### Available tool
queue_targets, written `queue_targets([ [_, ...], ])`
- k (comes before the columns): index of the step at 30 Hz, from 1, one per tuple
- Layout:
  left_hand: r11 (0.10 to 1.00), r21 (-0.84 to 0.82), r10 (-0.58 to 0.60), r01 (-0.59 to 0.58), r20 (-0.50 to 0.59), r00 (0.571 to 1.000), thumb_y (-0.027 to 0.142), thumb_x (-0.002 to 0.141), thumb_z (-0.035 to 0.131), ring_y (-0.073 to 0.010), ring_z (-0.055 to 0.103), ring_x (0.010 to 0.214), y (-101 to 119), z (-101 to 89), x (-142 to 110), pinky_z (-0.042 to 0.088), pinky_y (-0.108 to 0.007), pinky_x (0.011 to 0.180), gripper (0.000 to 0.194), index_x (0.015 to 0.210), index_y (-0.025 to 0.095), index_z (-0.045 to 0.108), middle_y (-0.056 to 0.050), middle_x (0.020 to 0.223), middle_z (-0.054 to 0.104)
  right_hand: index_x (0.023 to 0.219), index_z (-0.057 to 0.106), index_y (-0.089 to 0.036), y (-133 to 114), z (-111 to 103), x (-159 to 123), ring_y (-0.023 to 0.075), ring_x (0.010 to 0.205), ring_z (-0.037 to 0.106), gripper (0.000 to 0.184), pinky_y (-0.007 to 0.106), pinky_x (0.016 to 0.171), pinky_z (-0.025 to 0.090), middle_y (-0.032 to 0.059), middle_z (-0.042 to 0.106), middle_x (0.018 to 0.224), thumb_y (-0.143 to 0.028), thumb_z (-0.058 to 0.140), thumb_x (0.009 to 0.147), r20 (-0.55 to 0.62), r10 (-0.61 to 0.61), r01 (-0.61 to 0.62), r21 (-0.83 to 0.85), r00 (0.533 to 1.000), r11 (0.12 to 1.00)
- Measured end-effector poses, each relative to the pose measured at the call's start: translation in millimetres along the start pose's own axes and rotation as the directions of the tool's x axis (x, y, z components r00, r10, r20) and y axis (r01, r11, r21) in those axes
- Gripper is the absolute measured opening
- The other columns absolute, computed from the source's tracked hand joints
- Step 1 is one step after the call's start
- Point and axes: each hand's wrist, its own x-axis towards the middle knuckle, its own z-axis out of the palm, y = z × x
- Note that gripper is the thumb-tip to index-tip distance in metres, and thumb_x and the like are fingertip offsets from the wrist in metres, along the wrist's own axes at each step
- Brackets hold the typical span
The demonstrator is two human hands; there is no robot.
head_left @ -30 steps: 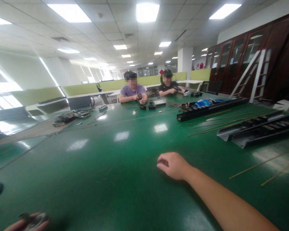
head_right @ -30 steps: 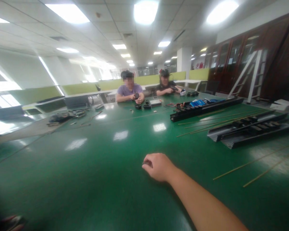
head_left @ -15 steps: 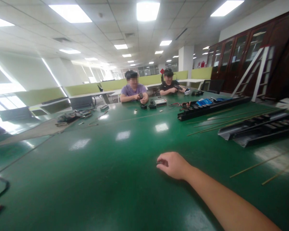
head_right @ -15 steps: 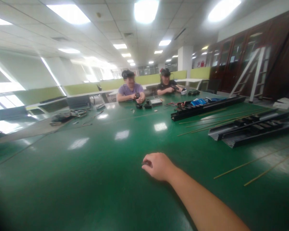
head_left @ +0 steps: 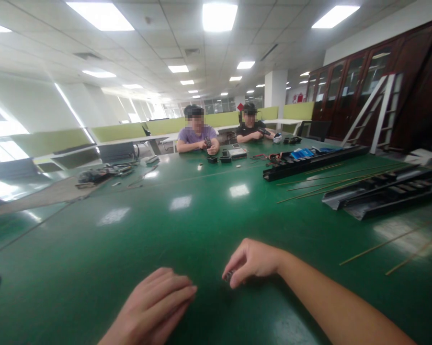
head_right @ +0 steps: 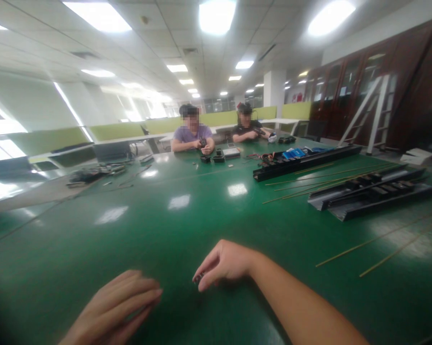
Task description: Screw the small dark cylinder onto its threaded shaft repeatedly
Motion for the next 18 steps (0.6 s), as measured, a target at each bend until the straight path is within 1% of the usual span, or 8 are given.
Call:
queue_targets([
  [1, 0.994, -0.057, 0.092, -0.09, 0.038, 0.995, 0.014, 0.084, 0.067, -0.0187, 0.068, 0.093, -0.5, 11.5, 16.5, 0.053, -0.03, 0.092, 0.042, 0.122, 0.032, 0.065, -0.004, 0.103, 0.072, 0.099, 0.079, -0.016, -0.2, 0.5, -0.1, 0.0104, 0.06, 0.057, 0.047, 0.022, 0.06, 0.045, 0.0015, 0.071, 0.072, -0.038, 0.088, 0.059, 0.013, -0.001, 0.0, 0.014, 1.0, 1.0],
  [3, 0.978, -0.162, 0.141, -0.131, 0.052, 0.989, 0.013, 0.083, 0.069, -0.022, 0.066, 0.098, -1.9, 32.7, 45.1, 0.055, -0.033, 0.087, 0.043, 0.123, 0.026, 0.063, -0.009, 0.108, 0.07, 0.096, 0.079, -0.015, 0.5, 0.1, 0.6, 0.0119, 0.064, 0.059, 0.046, 0.024, 0.063, 0.046, 0.0013, 0.071, 0.074, -0.037, 0.089, 0.057, -0.002, -0.009, 0.009, 0.055, 1.0, 0.998],
  [5, 0.954, -0.259, 0.167, -0.149, 0.05, 0.985, 0.012, 0.084, 0.069, -0.0222, 0.066, 0.098, -2.2, 48.6, 62.5, 0.055, -0.035, 0.085, 0.035, 0.116, 0.025, 0.067, -0.009, 0.106, 0.071, 0.09, 0.079, -0.014, 1.9, -1.6, 1.4, 0.0117, 0.064, 0.058, 0.043, 0.024, 0.064, 0.046, 0.0002, 0.07, 0.072, -0.036, 0.09, 0.055, -0.033, -0.009, 0.012, 0.104, 0.999, 0.995],
  [8, 0.922, -0.363, 0.158, -0.133, 0.04, 0.987, 0.012, 0.084, 0.069, -0.0214, 0.066, 0.095, 1.3, 61.8, 69.3, 0.056, -0.036, 0.085, 0.027, 0.109, 0.023, 0.07, -0.008, 0.101, 0.073, 0.082, 0.078, -0.012, 4.4, -3.5, 2.8, 0.0095, 0.059, 0.055, 0.038, 0.022, 0.06, 0.043, -0.0019, 0.067, 0.066, -0.035, 0.091, 0.053, -0.002, 0.024, -0.023, 0.146, 1.0, 0.989],
  [12, 0.893, -0.442, 0.123, -0.088, 0.051, 0.991, 0.012, 0.086, 0.067, -0.0228, 0.067, 0.099, 11.4, 63.7, 63.0, 0.058, -0.035, 0.085, 0.024, 0.107, 0.023, 0.071, -0.008, 0.101, 0.074, 0.076, 0.076, -0.012, 9.8, -2.4, 6.9, 0.0095, 0.059, 0.057, 0.038, 0.022, 0.061, 0.044, -0.0027, 0.067, 0.066, -0.034, 0.092, 0.049, 0.077, 0.038, -0.051, 0.182, 0.996, 0.982],
  [14, 0.89, -0.456, 0.036, -0.02, 0.027, 0.999, 0.012, 0.086, 0.066, -0.0214, 0.069, 0.096, 13.7, 56.0, 54.1, 0.059, -0.032, 0.082, 0.026, 0.107, 0.026, 0.072, -0.005, 0.099, 0.074, 0.086, 0.077, -0.013, 12.9, -3.4, 8.3, 0.0111, 0.064, 0.061, 0.047, 0.023, 0.066, 0.047, -0.0011, 0.07, 0.074, -0.033, 0.093, 0.047, 0.095, 0.042, -0.061, 0.202, 0.995, 0.977],
  [16, 0.904, -0.406, -0.133, 0.13, 0.023, 0.991, 0.017, 0.085, 0.068, -0.0203, 0.071, 0.089, 11.0, 40.1, 37.7, 0.06, -0.029, 0.079, 0.024, 0.104, 0.031, 0.073, -0.002, 0.097, 0.075, 0.101, 0.076, -0.015, 15.0, -7.2, 8.1, 0.0118, 0.069, 0.064, 0.058, 0.024, 0.069, 0.048, 0.0006, 0.072, 0.081, -0.03, 0.093, 0.047, 0.092, 0.041, -0.059, 0.203, 0.995, 0.977],
  [18, 0.882, -0.316, -0.37, 0.349, -0.007, 0.929, 0.026, 0.082, 0.072, -0.0218, 0.072, 0.086, 3.4, 16.8, 14.2, 0.061, -0.029, 0.079, 0.017, 0.097, 0.034, 0.076, -0.001, 0.096, 0.075, 0.108, 0.074, -0.016, 15.5, -12.9, 6.5, 0.0118, 0.072, 0.065, 0.062, 0.023, 0.071, 0.048, 0.0018, 0.073, 0.083, -0.028, 0.093, 0.05, 0.063, 0.035, -0.046, 0.186, 0.997, 0.982],
])
